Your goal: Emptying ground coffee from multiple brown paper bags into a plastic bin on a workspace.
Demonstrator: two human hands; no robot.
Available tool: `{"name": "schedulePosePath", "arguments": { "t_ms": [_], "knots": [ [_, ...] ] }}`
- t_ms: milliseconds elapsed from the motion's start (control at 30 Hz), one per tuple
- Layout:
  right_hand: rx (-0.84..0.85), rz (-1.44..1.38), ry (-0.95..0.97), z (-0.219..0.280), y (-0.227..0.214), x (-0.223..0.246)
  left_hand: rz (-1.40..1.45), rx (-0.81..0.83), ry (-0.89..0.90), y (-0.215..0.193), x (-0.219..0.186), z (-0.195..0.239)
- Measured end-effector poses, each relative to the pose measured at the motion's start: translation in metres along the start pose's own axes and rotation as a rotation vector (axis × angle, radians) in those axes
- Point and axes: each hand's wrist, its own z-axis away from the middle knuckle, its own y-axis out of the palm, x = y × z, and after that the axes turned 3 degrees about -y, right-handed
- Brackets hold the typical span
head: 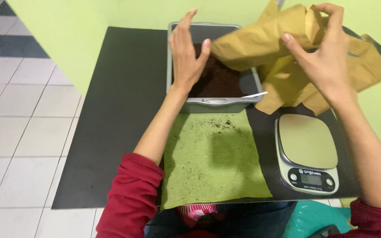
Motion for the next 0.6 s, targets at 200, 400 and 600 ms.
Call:
{"name": "schedulePosePath", "arguments": {
  "t_ms": [200, 400, 600],
  "knots": [
    [0.031, 0.112, 0.089, 0.002, -0.005, 0.004, 0.056, 0.023, 0.057, -0.015, -0.016, 0.001],
    [0.068, 0.153, 0.188, 0.005, 0.001, 0.009, 0.032, 0.061, 0.122, -0.008, -0.010, 0.002],
    [-0.067, -0.067, 0.155, 0.004, 0.005, 0.029, -0.244, 0.354, 0.324, -0.001, -0.010, 0.003]
  ]
}}
